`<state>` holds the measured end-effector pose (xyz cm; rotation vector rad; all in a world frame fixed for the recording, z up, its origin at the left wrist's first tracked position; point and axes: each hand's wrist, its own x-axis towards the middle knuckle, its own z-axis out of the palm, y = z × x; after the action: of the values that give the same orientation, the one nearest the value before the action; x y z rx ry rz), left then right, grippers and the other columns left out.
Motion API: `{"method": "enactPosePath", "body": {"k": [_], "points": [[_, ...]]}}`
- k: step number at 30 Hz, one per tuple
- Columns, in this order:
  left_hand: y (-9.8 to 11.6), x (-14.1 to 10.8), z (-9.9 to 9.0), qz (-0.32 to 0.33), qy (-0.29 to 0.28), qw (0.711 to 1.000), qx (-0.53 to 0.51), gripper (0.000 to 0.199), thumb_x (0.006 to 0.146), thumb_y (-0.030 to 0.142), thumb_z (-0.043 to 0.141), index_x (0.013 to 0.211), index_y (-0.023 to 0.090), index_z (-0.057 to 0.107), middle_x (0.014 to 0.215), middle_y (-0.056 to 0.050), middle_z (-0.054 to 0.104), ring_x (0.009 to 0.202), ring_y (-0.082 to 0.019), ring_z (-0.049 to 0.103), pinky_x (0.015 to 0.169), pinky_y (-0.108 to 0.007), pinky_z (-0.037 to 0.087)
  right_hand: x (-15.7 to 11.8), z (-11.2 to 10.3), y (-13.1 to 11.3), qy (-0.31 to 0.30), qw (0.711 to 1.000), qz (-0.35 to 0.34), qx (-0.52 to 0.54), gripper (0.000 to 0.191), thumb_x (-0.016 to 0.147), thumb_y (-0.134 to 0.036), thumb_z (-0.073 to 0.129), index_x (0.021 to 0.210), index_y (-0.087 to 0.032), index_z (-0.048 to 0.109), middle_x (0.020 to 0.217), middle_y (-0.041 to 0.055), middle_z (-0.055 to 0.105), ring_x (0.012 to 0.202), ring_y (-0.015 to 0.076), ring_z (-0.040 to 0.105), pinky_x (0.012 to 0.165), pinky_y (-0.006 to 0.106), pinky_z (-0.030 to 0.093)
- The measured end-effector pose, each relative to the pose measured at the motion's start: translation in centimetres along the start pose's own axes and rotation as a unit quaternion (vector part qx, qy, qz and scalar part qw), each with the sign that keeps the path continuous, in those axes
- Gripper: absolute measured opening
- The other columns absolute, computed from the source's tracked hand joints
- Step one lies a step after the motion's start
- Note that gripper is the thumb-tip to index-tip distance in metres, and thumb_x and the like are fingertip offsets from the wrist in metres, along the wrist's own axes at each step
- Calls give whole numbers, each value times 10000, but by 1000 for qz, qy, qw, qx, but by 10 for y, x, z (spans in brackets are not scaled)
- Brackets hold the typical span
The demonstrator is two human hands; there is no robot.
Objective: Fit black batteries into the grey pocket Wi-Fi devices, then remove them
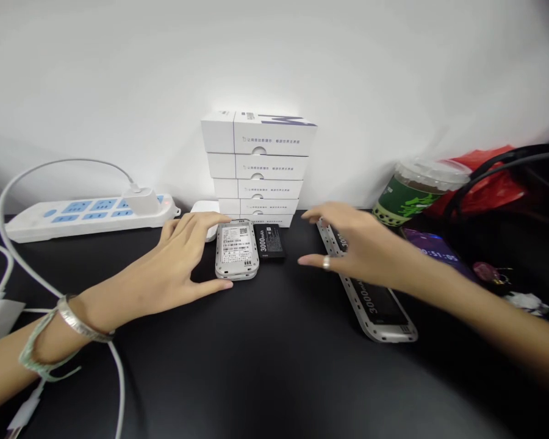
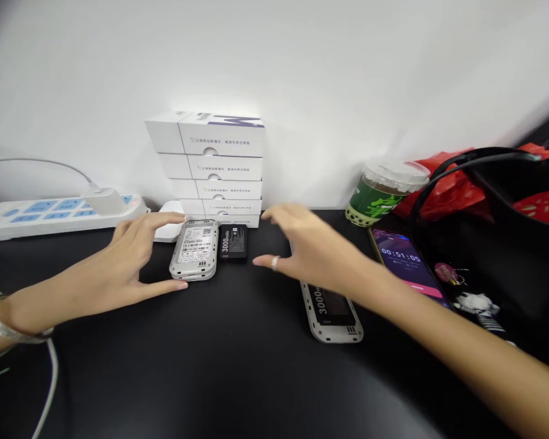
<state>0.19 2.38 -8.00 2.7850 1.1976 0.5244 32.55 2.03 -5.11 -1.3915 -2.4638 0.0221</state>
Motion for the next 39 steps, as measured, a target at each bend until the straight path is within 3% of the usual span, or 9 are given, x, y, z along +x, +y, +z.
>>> {"method": "enactPosePath", "body": {"k": [4,6,11,16,19,22,27,31,39], "points": [[0,-3,1,-10,15,1000,-14,761,931,588,637,1503,252,264,1508,-159,435,1394,-415,433,1172,-649,314,-12,-22,46,-61,997,50,-1,1105,658,-721,799,1514,-139,411,1523,229,505,1398,475,474,1130,598,441],[4,-6,1,-8,19,1000,-18,779,933,582,636,1525,308,208,1545,-136,393,1441,-411,384,1186,-665,292,-15,-23,61,-112,989,94,10,1194,639,-731,801,1570,-159,320,1544,224,498,1381,482,501,1114,610,459],[23,-18,-4,14,51,999,10,728,964,524,614,1520,307,197,1576,-158,335,1493,-419,300,1189,-673,285,-21,-16,62,-49,994,89,29,1094,664,-697,805,1519,-207,330,1428,202,594,1266,448,602,1065,620,486],[58,-31,-8,35,30,998,-35,404,987,338,605,1343,291,418,1395,-106,515,1313,-317,535,1101,-517,473,-38,-17,3,-51,995,25,79,878,639,-632,865,1333,-255,481,1293,126,646,1122,367,676,942,501,585],[82,-36,-2,6,-42,992,-122,537,891,333,720,1321,298,401,1403,-98,529,1240,-296,620,994,-447,600,-49,-6,-38,-109,986,-12,123,898,595,-549,924,1311,-211,500,1337,143,595,1195,344,634,972,460,582],[100,-35,10,-8,-92,986,-141,811,761,373,849,1379,267,334,1534,-190,432,1367,-396,544,1015,-539,608,-52,10,-59,-134,976,-52,161,875,611,-523,938,1285,-151,523,1314,176,593,1247,337,584,1025,457,554],[115,-22,29,-2,-89,990,-110,908,752,500,863,1394,215,288,1567,-302,368,1504,-514,297,1072,-725,491,-47,23,-57,-117,968,-58,213,675,763,-651,798,1189,-185,560,1257,143,625,1182,306,606,994,464,560],[120,-11,32,-4,-45,994,-95,880,753,498,863,1351,187,299,1422,-287,511,1368,-549,477,981,-751,538,-48,25,-54,-110,970,-18,215,404,939,-508,685,1185,-219,547,1277,129,616,1191,292,615,1012,480,549],[117,-6,30,-36,-51,987,-151,943,692,455,910,1339,259,252,1356,-184,522,1259,-443,590,884,-624,620,-47,22,-57,-133,969,15,208,370,934,-438,691,1195,-225,537,1268,119,587,1194,299,585,1006,510,533]]}}
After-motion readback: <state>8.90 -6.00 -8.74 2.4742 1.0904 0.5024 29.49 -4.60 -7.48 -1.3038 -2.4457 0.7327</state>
